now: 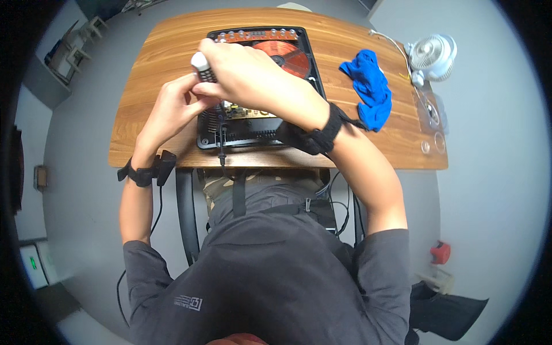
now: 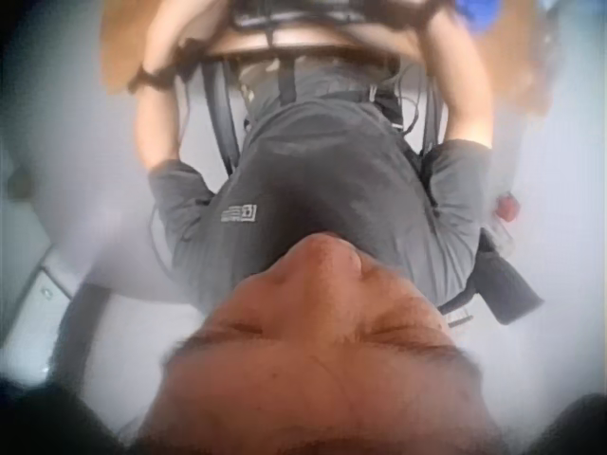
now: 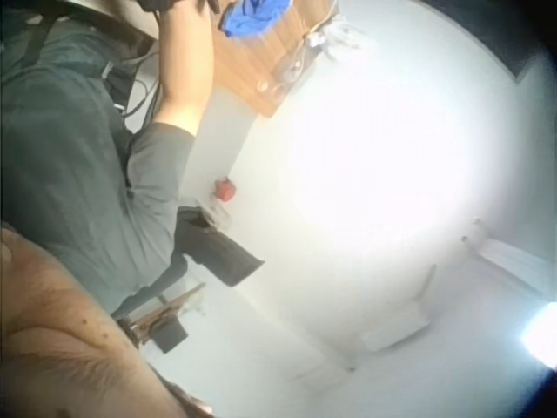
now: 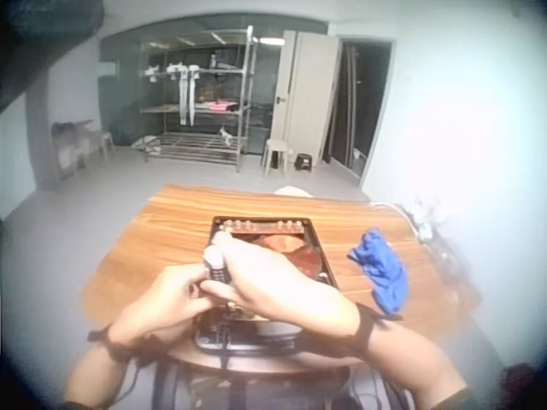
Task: The person uses a screwdriver to remove screws from a disassembled electronic device on a wooden table. They remove a copper-colored disc and other internal components, placing them on the table.
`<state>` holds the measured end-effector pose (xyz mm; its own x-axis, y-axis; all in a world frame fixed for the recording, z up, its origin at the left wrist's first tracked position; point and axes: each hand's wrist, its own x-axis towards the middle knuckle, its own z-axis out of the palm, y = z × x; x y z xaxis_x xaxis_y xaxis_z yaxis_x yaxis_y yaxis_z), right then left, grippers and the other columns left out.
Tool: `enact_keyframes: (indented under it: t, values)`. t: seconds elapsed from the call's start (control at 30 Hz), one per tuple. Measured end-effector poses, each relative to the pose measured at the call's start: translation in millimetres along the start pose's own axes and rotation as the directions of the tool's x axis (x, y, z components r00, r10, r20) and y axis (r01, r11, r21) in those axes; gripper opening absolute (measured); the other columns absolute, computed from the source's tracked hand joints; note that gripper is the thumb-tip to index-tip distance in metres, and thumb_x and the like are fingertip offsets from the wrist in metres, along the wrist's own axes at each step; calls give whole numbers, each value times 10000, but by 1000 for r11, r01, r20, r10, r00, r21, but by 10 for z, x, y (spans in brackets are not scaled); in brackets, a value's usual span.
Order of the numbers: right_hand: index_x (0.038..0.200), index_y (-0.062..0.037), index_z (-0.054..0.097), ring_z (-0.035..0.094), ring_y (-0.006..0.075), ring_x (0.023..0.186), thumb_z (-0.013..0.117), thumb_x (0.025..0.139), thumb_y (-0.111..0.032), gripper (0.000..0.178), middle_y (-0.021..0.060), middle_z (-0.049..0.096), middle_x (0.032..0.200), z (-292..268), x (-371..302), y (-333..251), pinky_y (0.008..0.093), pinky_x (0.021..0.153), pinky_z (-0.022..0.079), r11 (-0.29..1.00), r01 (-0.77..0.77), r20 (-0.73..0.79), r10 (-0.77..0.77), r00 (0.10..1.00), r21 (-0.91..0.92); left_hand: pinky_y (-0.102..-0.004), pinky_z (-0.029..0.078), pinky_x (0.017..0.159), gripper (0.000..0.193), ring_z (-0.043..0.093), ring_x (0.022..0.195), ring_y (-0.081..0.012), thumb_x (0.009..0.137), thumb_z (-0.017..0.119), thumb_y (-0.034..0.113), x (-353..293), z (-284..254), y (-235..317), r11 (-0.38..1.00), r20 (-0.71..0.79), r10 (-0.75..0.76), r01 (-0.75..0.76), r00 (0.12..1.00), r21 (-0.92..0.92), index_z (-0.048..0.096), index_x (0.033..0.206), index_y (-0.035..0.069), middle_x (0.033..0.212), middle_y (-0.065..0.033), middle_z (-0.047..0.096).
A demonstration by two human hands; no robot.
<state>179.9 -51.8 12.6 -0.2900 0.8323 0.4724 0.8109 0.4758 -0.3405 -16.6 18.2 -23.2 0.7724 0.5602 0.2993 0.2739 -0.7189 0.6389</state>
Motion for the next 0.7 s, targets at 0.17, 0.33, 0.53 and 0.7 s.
enact_keyframes:
  t: [0.17,0.33,0.53,0.7]
  values:
    - [1086,12,564,691,416,954,773,868,-340,463,229,687,959,-23,-40,1,489,795,564,1000,-15,10,15,1000,-12,-269,482,635,136,600,664,-82,917,717,114,16,72,-99,980,-21,-23,19,1000,-198,682,986,3,847,-64,760]
    - [1050,15,578,711,411,891,761,879,-372,461,222,708,923,-64,-77,-10,481,758,570,996,-87,6,87,996,-22,-260,512,686,137,667,757,-87,935,679,77,16,173,-174,960,-17,-58,51,998,-276,696,1045,-3,921,-75,775]
    - [1008,16,592,735,390,856,762,875,-366,439,215,722,870,24,-88,-90,462,719,594,988,-113,-104,102,989,-106,-265,535,741,154,664,801,-89,942,674,70,-29,171,-144,965,12,-118,118,993,-232,694,1062,-25,913,-68,757]
    - [1023,23,606,741,382,841,775,860,-353,443,219,720,851,78,-77,-132,467,720,595,981,-176,-125,165,978,-87,-263,529,763,137,646,810,-84,945,664,51,-54,174,-213,943,32,-154,157,988,-295,695,1052,-29,881,-39,727]
